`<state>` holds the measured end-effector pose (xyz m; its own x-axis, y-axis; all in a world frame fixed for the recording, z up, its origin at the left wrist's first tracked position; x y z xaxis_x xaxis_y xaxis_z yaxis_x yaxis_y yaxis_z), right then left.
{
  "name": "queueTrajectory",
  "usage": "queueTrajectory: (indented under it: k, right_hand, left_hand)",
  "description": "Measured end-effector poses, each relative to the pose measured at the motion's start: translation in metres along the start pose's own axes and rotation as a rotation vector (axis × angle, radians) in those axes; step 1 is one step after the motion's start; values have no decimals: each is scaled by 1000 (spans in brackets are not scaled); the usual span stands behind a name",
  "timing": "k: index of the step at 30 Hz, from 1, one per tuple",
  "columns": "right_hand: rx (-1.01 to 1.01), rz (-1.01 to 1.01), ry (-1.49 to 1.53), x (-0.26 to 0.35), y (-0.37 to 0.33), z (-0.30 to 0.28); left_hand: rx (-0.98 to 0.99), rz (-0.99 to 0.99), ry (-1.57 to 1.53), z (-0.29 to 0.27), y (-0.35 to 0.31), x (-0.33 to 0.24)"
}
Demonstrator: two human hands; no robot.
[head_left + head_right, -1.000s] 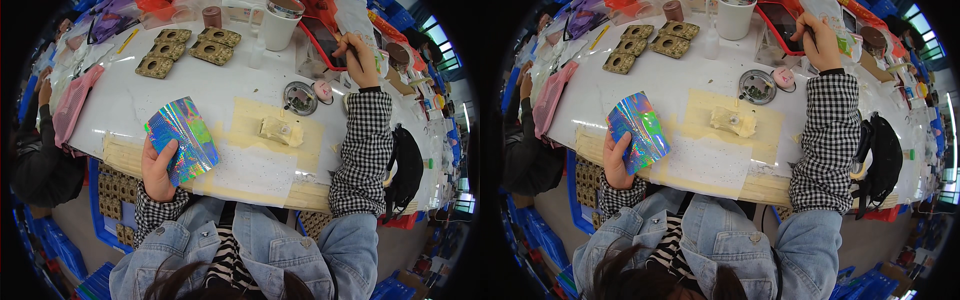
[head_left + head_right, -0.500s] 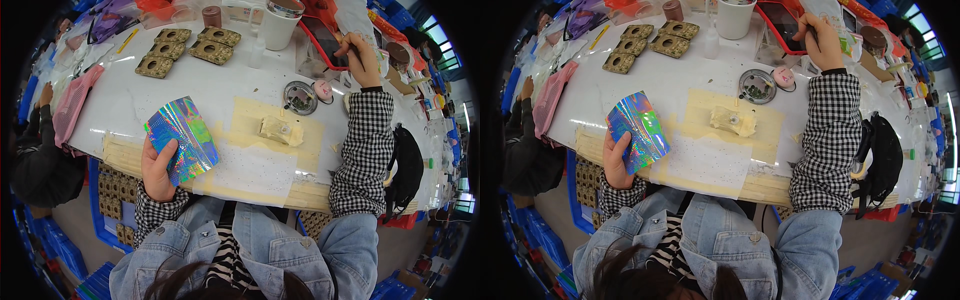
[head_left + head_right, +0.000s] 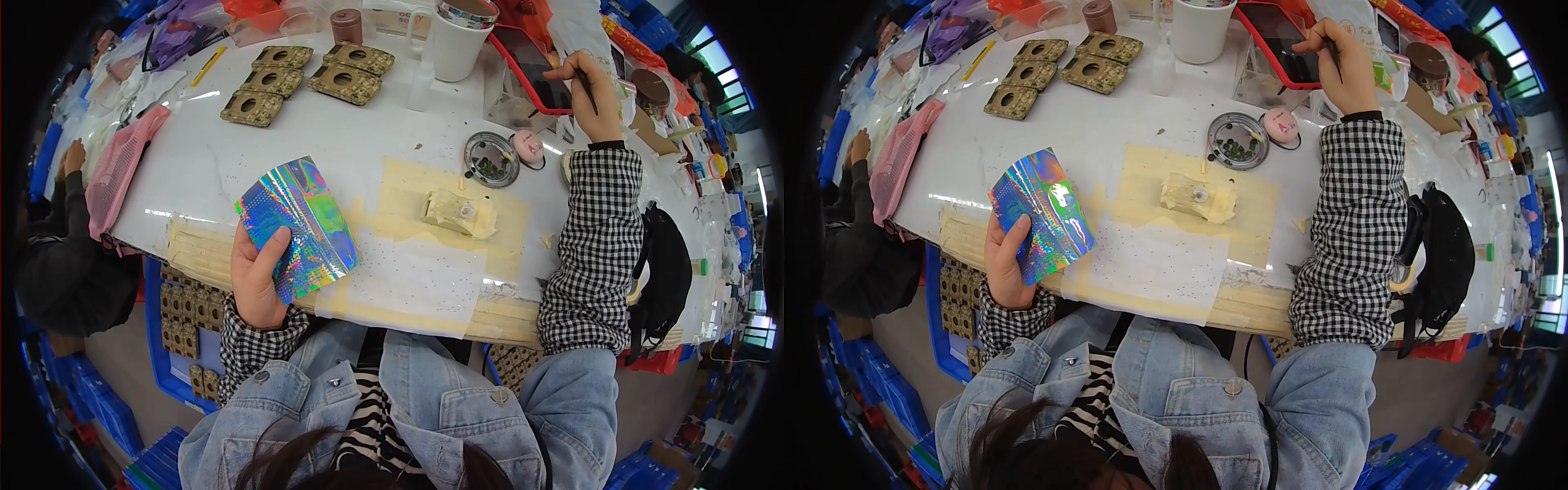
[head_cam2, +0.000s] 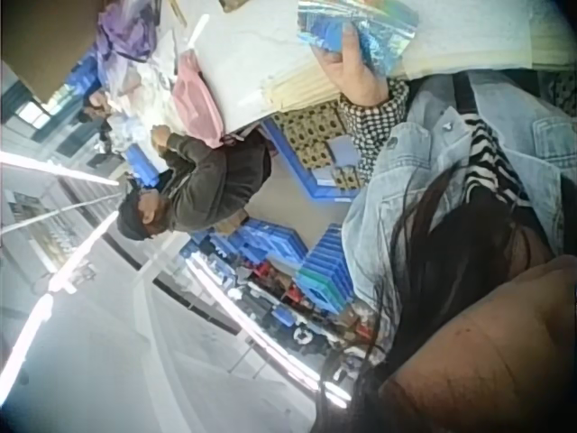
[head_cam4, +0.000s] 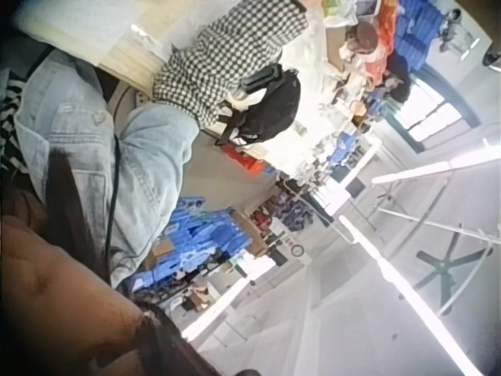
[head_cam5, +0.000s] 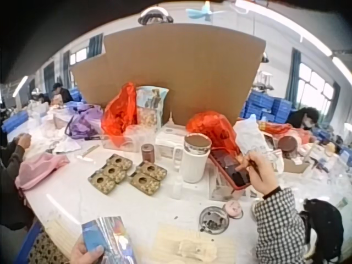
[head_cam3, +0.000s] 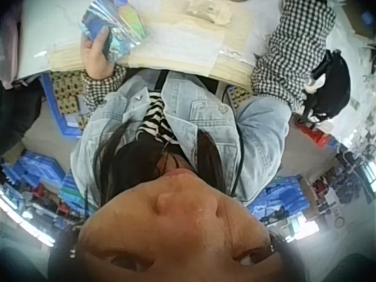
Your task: Applying holographic stickers to small cards at a factory workstation.
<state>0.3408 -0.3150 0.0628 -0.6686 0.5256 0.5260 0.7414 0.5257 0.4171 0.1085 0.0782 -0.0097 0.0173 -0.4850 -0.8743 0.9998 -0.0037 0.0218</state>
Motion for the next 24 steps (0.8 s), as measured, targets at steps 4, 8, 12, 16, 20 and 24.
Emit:
queueTrajectory:
  k: [4,8,12,16,20,24]
  right_hand:
    - [54,-24,-9,-1,1,1]
    - [31,-4,17,-2,1,4]
    - [35,-3,35,-5,1,5]
    - [-7,-19,-31,-7,-1,3]
    - [21,5,-42,-7,-1,3]
    - [-21,-7,-145,1,0,3]
  left_hand:
    - [-5,-4,3,1,0,0]
    - [-5,-3,1,0,0,0]
    - [-4,-3,-4,1,-1,0]
    - [-4,-2,-8,0,-1,0]
    - [2,1,-10,0,0,0]
    - [-3,-1,-7,1,0,-1]
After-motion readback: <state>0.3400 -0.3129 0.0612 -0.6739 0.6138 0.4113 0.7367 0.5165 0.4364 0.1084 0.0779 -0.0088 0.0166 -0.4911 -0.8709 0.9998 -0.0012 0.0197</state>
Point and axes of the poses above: each hand's wrist, its own y-axis towards the middle knuckle, its own z-axis out of the palm, x = y × z, the point moved 4 cm from there along y, towards the middle knuckle, and after that the axes turned 14 degrees about x, right-handed, at the moved point
